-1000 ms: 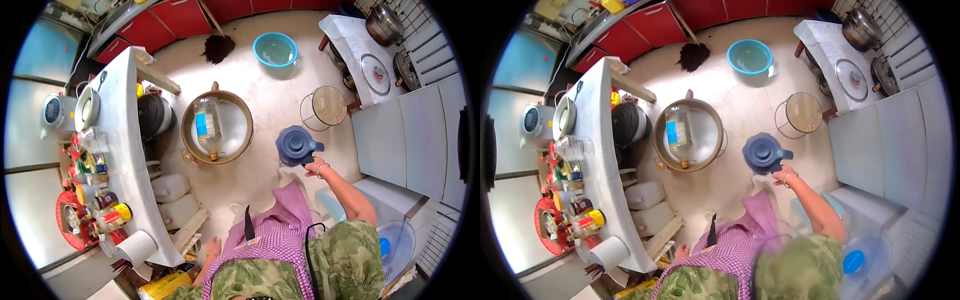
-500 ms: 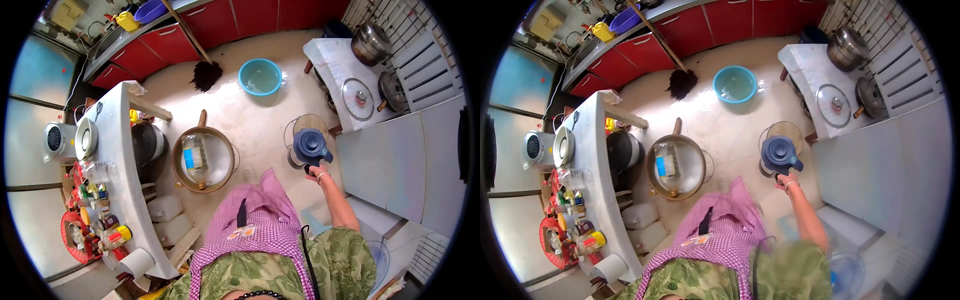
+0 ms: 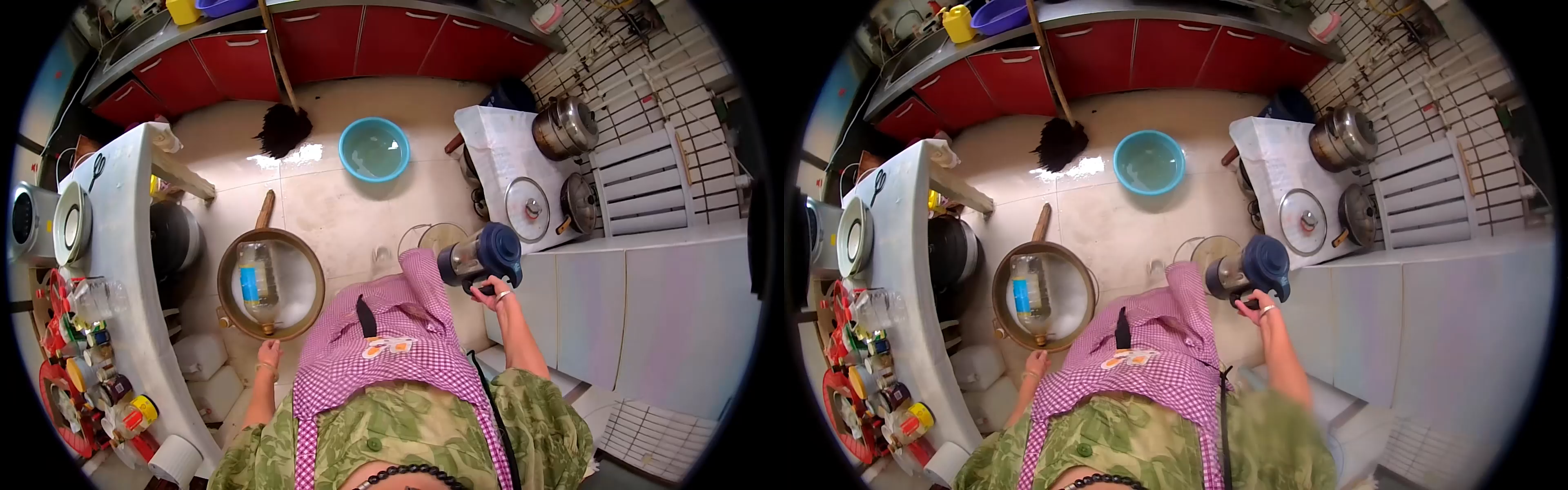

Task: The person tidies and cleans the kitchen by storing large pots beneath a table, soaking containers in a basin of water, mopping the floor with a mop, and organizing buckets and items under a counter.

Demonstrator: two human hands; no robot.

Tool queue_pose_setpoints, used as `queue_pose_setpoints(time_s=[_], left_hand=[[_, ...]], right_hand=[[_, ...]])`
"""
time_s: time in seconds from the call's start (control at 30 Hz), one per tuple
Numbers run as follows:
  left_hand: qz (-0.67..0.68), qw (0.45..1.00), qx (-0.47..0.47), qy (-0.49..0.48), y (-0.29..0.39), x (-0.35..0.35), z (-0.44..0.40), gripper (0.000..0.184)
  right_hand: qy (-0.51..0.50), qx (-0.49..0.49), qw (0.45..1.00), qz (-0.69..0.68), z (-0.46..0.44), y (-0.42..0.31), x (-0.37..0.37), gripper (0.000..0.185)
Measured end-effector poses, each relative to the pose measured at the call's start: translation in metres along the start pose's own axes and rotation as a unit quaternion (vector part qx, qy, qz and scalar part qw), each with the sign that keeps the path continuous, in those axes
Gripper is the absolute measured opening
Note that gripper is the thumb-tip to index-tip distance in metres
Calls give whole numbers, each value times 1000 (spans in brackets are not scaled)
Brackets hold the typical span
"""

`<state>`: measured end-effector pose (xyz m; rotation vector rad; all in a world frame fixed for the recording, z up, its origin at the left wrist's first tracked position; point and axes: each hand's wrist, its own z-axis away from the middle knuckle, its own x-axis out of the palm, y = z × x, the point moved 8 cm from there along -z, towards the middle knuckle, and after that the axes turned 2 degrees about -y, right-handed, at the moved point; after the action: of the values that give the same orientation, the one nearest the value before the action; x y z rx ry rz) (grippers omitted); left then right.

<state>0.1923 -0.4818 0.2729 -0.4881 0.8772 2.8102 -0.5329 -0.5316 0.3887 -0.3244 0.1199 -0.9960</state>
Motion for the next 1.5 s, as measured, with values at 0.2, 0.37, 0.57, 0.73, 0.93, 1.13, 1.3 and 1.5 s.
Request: queue_pose_setpoints(time_s=[0.2,0.37,0.57,0.73,0.93,1.13,1.3,1.5], left_hand=[[-75,997,-22,10,70,17,8,34],[-114,991,-74,17,48,41,7,40],[-91,984,-149,-31,136,90,38,42],[-188,960,-209,-8,216,93,106,41],[-94,949,-297,36,205,74,111,39],[-114,948,-293,42,251,93,121,39],[-101,943,-315,15,239,115,95,41],[-25,961,-276,-1,212,123,40,42]], right_hand=[[-10,-53,997,-57,-31,-134,49,38],[-6,-67,988,-139,-110,-272,66,28],[-27,-157,975,-155,-197,-421,94,43],[-93,-124,980,-126,-320,-503,66,21],[19,-94,982,-166,-313,-514,67,18],[41,-128,978,-158,-291,-510,77,16],[43,8,972,-229,-315,-508,69,33],[23,-63,981,-180,-308,-518,81,66]])
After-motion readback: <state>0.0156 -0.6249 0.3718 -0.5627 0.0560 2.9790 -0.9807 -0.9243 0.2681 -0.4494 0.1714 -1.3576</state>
